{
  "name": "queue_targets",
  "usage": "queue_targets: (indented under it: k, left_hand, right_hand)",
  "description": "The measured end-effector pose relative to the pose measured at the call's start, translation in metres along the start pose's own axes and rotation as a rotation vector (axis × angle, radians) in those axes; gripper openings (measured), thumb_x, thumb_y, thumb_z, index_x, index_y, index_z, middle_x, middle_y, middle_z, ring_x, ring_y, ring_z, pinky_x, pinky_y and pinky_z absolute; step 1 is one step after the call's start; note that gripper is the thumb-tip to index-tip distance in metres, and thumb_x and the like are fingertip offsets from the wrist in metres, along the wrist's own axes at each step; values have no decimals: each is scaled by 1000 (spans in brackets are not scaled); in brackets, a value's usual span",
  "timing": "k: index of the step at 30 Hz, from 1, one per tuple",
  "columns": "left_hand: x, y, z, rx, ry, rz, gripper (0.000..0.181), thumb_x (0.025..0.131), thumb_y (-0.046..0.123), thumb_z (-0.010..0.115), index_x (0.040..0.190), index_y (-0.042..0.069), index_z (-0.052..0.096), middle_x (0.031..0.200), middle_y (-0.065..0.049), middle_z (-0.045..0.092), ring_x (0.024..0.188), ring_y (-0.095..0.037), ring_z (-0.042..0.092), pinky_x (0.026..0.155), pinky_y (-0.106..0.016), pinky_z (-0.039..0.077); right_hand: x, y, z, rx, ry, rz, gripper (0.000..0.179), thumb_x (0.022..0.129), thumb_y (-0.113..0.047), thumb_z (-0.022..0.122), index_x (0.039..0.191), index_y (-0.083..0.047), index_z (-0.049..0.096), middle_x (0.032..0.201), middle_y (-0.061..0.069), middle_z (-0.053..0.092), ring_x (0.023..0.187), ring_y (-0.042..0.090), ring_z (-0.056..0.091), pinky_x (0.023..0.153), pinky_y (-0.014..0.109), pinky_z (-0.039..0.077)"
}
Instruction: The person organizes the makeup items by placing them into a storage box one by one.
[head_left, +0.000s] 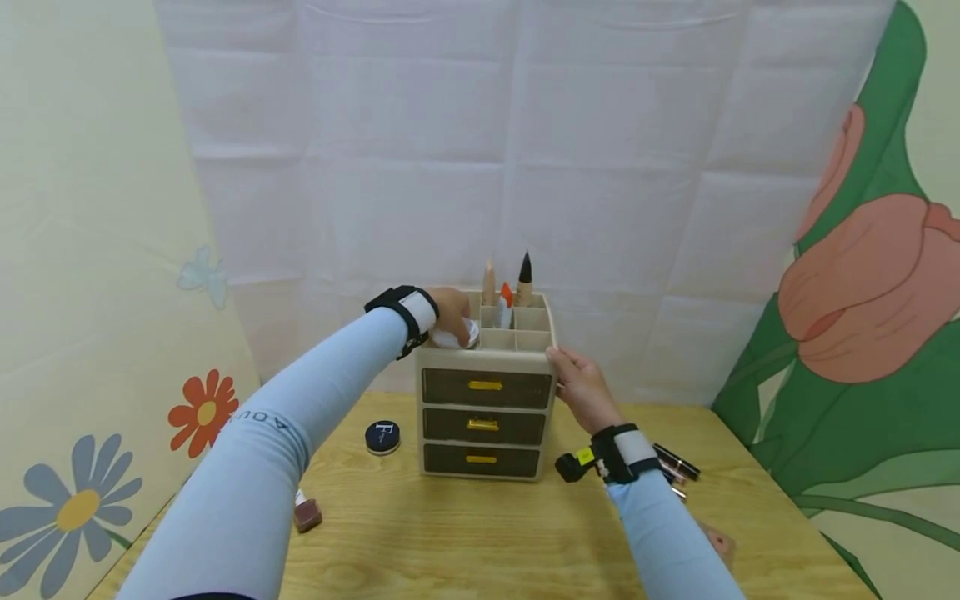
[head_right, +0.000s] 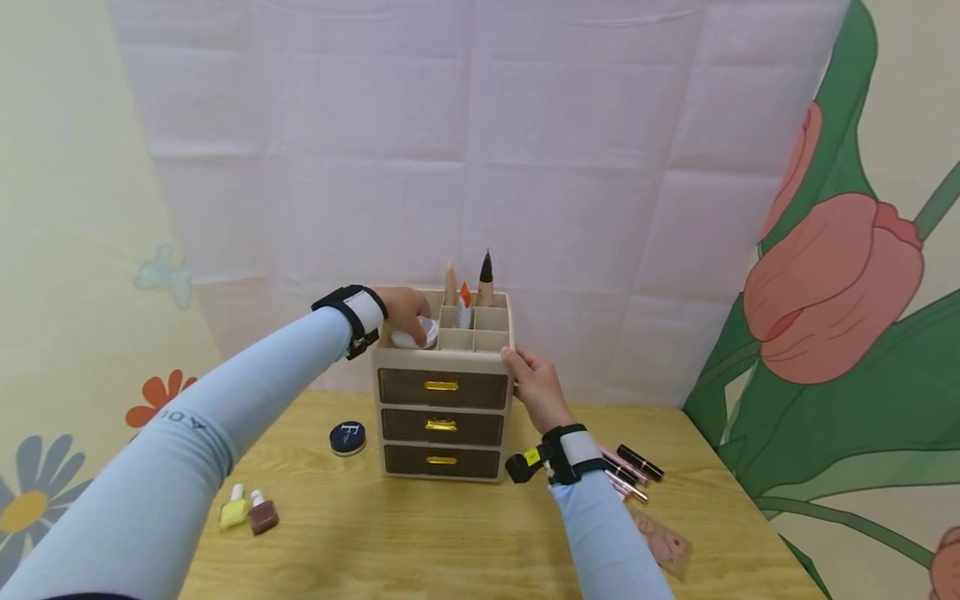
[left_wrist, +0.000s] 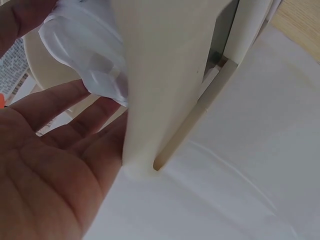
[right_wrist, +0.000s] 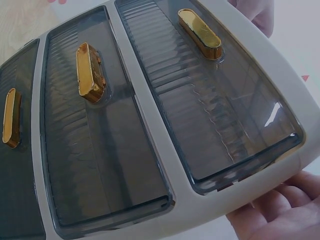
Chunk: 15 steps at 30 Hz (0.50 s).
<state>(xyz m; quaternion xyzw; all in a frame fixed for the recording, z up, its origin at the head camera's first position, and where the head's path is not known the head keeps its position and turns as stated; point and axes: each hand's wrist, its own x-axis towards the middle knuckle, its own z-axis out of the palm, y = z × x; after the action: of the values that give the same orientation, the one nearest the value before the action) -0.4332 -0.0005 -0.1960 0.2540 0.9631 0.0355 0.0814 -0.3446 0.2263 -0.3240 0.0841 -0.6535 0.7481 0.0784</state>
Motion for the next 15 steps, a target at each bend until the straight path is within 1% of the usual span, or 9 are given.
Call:
queue_targets:
  k: [2, 5, 9, 11, 15]
  left_hand:
    - [-1, 0, 1, -3, 0, 3, 49, 82, 24, 75, 123, 3, 61, 121, -8, 61, 100, -20, 55, 81, -30, 47]
    - [-3, 0, 2, 4, 2, 12, 51, 83, 24, 74, 127, 3, 60, 126, -9, 61, 106, -21, 56, 88, -32, 47]
    - [-3, -1, 3, 8, 5, 17, 52, 84, 24, 73, 130, 2, 59, 129, -10, 60, 110, -22, 55, 91, -33, 46]
    - [-2, -1, 3, 6, 7, 12, 53, 85, 24, 73, 131, 2, 59, 130, -10, 59, 111, -23, 55, 92, -34, 46]
    - [0, -3, 4, 38, 16, 2, 56, 86, 27, 72, 134, 5, 57, 134, -9, 57, 119, -24, 53, 98, -36, 43]
  right_hand:
    - [1, 1, 0, -2, -5, -1, 51, 102, -30, 51, 135, 9, 47, 102, -1, 64, 97, 9, 61, 83, 27, 52]
    - [2, 3, -1, -13, -21, -3, 54, 102, -31, 50, 138, 8, 45, 108, 1, 63, 100, 10, 60, 85, 27, 51]
    - [2, 3, -2, -33, -29, -6, 55, 102, -33, 49, 140, 6, 44, 115, 4, 61, 104, 9, 59, 87, 27, 51]
    - [3, 3, -1, -40, -28, -8, 55, 102, -33, 49, 140, 6, 45, 117, 5, 60, 104, 10, 58, 87, 27, 50]
    - [4, 2, 0, -47, -23, -4, 55, 102, -34, 49, 139, 7, 46, 116, 6, 60, 104, 11, 59, 87, 28, 50]
